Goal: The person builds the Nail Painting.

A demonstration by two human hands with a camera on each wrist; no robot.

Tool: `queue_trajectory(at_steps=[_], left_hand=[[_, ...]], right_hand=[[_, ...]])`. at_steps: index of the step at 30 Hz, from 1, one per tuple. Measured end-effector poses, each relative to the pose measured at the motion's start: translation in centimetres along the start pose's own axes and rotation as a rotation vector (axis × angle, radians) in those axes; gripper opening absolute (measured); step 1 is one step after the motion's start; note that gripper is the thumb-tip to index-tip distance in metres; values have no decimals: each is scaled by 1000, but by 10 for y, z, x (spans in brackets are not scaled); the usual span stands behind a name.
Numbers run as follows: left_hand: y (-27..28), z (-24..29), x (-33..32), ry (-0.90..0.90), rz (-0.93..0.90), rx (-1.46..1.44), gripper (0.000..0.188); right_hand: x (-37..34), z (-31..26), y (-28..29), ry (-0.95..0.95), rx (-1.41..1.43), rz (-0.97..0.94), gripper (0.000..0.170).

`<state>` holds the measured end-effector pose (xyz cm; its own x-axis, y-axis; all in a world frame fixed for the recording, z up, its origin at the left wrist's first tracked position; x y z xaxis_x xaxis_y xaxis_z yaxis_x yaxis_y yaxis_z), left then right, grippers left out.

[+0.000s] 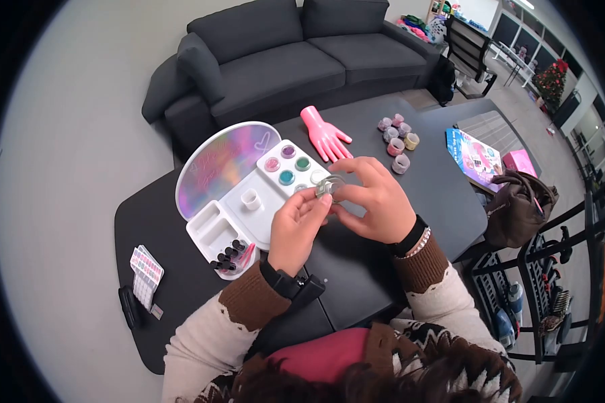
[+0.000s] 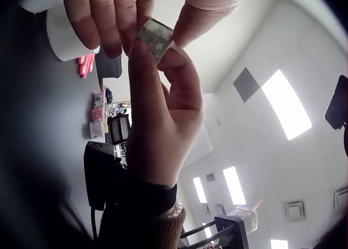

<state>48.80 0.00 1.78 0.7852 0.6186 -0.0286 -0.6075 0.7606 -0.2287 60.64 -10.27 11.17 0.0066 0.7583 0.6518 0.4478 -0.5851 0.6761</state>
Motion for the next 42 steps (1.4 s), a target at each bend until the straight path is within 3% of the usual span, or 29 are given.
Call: queue_trajectory(at_steps=[2,10,13,20,23,25,26,27,29,31,32,36,39,41,42], left_hand=[[5,2,0,5,46,-47,40],[12,12,-1,30,12,-77,38],[15,11,-2,47,67,-77,40],[18,10,-5,109,82,-65,40],[18,11,-4,112,75,-52,35],[19,10,-6,120,79,-28,33],[18,9,-6,115,68,-24,32],[17,10,-6,106,55,-20,31],[15,13,-6,103,47,-9,32],[16,10,-8,114,41,-2,34],[17,12,-7,103,48,0,34],[21,14,-6,123,68,-4,35],[22,16,-3,100,53,-27,35],[25,18,-3,95,73,-14,35],[26,20,-3,96,84,-21,35]], right_hand=[[2,-13,-6,91,-62,-9,27],[-5,-15,-13,89,-39,-67,28],[-6,-2,-16,57,243,-83,24],[-8,16,-8,56,456,-120,20],[3,67,39,-72,464,184,27],[-4,136,72,-560,444,418,32],[-11,168,87,-718,266,425,39],[-26,214,101,-713,101,471,55],[-59,283,105,-1064,-165,207,82],[-79,311,92,-1094,-195,128,78],[-79,314,85,-1125,-228,40,74],[-86,323,90,-1062,-252,77,56],[-76,281,109,-1044,-270,166,47],[-44,215,103,-891,135,338,37],[-23,182,91,-738,349,325,33]])
Point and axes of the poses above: each hand's wrist, its own x-axis towards the middle knuckle, its own y-axis out of the back of the hand, z = x × y, the point moved 7 cm from there along x, towards the middle knuckle, and after that the axes turned 5 degrees about x, right-handed, at the moved point
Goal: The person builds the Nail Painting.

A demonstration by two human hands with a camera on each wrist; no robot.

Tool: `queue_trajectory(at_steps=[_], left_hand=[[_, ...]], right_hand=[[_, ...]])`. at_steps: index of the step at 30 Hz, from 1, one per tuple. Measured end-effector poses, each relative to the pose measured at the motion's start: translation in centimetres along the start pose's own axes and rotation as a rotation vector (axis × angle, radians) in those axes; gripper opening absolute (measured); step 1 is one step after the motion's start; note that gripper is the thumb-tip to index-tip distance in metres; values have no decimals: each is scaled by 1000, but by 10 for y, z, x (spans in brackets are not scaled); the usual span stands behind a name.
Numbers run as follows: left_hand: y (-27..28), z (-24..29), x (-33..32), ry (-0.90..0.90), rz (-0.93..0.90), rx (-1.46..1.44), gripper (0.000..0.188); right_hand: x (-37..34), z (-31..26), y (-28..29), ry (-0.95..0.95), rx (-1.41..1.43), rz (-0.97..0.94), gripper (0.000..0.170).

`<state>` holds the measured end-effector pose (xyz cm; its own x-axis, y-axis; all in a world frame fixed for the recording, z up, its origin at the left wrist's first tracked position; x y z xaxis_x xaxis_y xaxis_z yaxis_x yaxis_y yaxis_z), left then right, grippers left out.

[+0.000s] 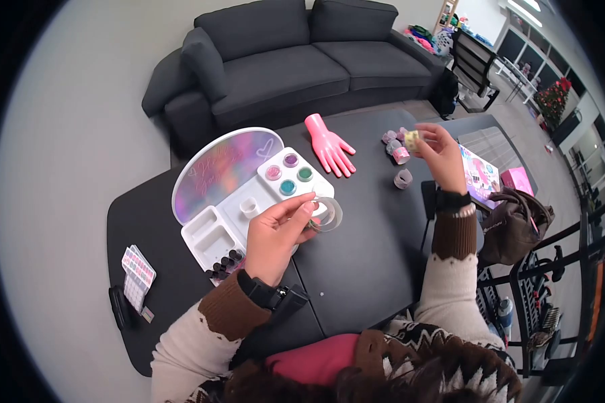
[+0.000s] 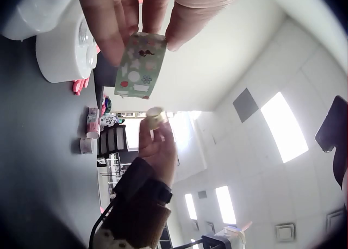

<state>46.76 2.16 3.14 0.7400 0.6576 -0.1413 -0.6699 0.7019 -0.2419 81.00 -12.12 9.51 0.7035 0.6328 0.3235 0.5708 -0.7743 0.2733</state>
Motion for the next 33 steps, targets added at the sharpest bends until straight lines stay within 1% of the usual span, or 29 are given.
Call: queue_trajectory(at_steps=[1,2,3,5,6,8,15,17,21,23,24,26,27,29,30,32,33], left_hand=[[1,2,0,2,12,2,35],[2,3,-1,5,24,6,35],[4,3,-1,9,40,4,35],[5,5,-1,-1,29,-13,35],[7,5,-1,0,33,-12,35],[9,4,0,-9,34,-44,36],[11,5,1,-20,66,-64,31],[13,4,2,-25,71,-31,30],[16,-4,6,-29,77,4,30],[16,0,5,-121,93,61,30],[15,2,4,-119,92,61,30],[11,12,1,-154,88,81,35],[12,11,2,-154,80,82,35],[9,8,5,-167,32,-5,43],[6,6,5,-164,7,-9,43],[4,4,4,-180,-7,35,49],[5,3,4,-164,9,34,50]], right_hand=[[-13,-30,-26,104,203,-115,31],[-30,-55,-52,135,327,-229,30],[-68,-96,-92,346,283,-319,31],[-99,-131,-119,607,5,-438,37],[-109,-139,-129,750,-61,-434,37],[-118,-135,-141,809,-118,-404,36],[-125,-120,-154,892,-147,-411,38],[-125,-120,-156,857,-197,-377,36],[-123,-112,-157,803,-203,-395,34],[-123,-111,-157,725,-171,-409,35],[-124,-110,-157,723,-171,-409,35],[-122,-104,-158,698,-135,-432,42],[-121,-103,-159,696,-140,-426,42],[-120,-104,-152,710,-118,-383,53],[-118,-103,-149,702,-138,-368,53],[-116,-109,-148,776,-48,-413,61],[-109,-109,-138,764,-69,-401,61]])
Point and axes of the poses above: each hand's wrist, its own x-axis towards the middle knuckle, its own y-axis out of the back of the hand, z = x × y, the point moved 7 cm from there along x, towards the middle knuckle, and after that the axes turned 5 degrees about x, right-handed, at the moved point
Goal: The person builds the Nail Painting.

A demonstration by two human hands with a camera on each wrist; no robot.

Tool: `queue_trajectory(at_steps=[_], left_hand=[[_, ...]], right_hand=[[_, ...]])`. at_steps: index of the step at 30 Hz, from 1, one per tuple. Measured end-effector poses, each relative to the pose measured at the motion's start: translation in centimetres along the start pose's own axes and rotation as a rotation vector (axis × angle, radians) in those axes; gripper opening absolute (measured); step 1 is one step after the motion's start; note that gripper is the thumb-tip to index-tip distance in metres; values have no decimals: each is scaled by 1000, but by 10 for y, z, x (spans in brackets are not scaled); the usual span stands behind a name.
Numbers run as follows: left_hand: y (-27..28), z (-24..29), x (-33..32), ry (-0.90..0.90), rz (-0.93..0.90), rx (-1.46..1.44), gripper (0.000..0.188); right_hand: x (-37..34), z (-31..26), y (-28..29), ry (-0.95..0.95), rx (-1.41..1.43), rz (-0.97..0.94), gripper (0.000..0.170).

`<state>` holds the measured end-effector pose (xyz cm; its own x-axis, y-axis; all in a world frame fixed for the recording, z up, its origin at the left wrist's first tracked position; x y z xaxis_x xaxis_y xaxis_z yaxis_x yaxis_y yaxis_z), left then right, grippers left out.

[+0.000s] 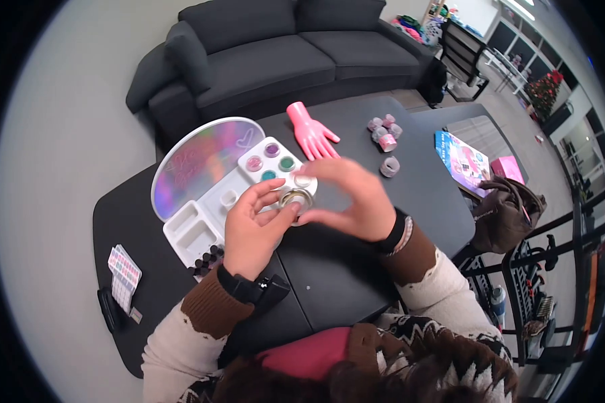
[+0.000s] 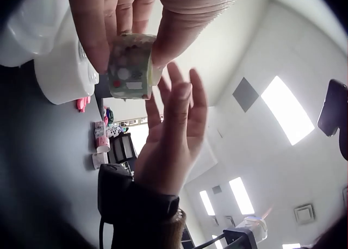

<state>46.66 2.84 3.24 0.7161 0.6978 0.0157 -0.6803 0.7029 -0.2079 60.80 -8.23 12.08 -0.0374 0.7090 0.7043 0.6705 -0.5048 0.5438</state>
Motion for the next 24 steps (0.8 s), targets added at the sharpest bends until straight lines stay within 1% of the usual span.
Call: queue_trajectory(at_steps=[1,2,3,4,5,6,7,8,9,11,12,15,17,19,21,23,24], left_hand=[[0,3,1,-2,-14,1,50],[1,3,0,42,-7,14,50],[2,3,-1,87,3,26,50],[1,7,-3,73,-1,82,48],[0,6,-3,72,-4,81,48],[0,6,-4,71,-18,86,47],[-1,5,-3,70,-33,91,45],[-2,4,-4,68,-35,89,45],[-3,3,-4,68,-41,61,47],[-6,1,-3,66,-45,36,48],[-7,0,-4,57,-48,61,46],[-6,2,-5,51,-43,81,43],[-4,4,-3,47,-31,71,43],[-4,5,-2,41,-26,58,41],[-2,4,-1,45,-19,60,40],[-1,5,0,49,-19,69,39],[-1,5,1,51,-25,36,39]], right_hand=[[-4,19,18,-103,29,70,61],[-8,48,42,-137,-51,197,58],[-13,85,68,-312,-2,317,50],[-35,128,95,-569,20,406,40],[-54,164,120,-618,-71,411,36],[-74,189,143,-733,-302,352,35],[-97,228,159,-740,-438,265,35],[-109,241,164,-802,-478,199,34],[-111,244,165,-802,-480,200,34],[-113,254,162,-838,-465,109,32],[-110,258,164,-819,-491,118,27],[-105,253,168,-843,-518,169,24],[-95,231,165,-855,-349,302,24],[-77,200,145,-731,195,423,19],[-41,130,109,-569,478,341,18],[-16,66,65,-449,633,272,27],[-10,39,45,-437,641,227,35]])
Point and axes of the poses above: each hand's wrist, its own x-axis towards the middle knuckle, its own y-axis out of the back of the hand, z = x × y, the point moved 7 cm from there along x, towards the middle knuckle, and after that the axes turned 5 degrees about x, right-handed, at the moved point
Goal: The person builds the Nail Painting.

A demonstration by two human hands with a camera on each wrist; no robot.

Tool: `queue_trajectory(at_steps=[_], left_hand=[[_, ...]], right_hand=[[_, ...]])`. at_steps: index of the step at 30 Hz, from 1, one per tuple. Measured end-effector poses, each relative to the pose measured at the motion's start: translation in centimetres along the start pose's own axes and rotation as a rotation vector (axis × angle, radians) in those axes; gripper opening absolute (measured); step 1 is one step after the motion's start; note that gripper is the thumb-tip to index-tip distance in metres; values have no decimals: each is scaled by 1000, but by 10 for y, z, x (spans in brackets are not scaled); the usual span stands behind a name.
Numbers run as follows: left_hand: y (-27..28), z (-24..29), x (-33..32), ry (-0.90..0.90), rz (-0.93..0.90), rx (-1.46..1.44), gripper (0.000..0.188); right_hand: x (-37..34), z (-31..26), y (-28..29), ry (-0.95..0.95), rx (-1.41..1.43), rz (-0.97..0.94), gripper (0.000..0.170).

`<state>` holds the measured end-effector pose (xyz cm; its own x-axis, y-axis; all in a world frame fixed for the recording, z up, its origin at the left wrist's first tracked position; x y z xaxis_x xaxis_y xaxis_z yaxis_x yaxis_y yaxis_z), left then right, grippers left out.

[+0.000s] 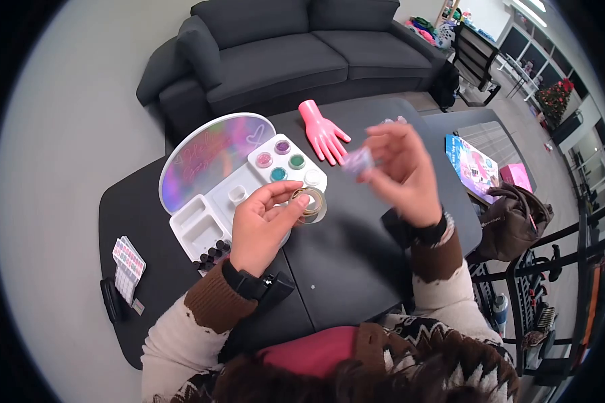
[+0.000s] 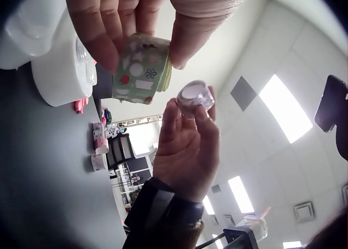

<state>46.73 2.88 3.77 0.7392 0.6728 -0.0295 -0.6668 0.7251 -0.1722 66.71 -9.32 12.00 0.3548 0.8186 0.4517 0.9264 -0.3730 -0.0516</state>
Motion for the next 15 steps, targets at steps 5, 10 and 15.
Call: queue_trajectory(at_steps=[5,10,15], left_hand=[[0,0,-1,-33,-37,-39,35],[-1,-4,-1,8,-28,19,29],[-15,-18,-14,96,-272,442,35]], right_hand=[[-24,0,-59,171,-379,-167,45],[-23,1,-60,274,-470,-83,36],[-18,17,-48,183,-289,-84,26]])
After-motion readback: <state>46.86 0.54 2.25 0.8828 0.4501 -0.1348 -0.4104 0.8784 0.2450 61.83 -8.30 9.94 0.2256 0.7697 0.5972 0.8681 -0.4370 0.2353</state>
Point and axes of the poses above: each hand's wrist, its own x-axis towards the middle knuckle, its own y-axis out of the back of the hand, z = x × y, the point moved 7 cm from there along x, towards the middle knuckle, and after that the axes turned 5 degrees about x, right-handed, at the moved point
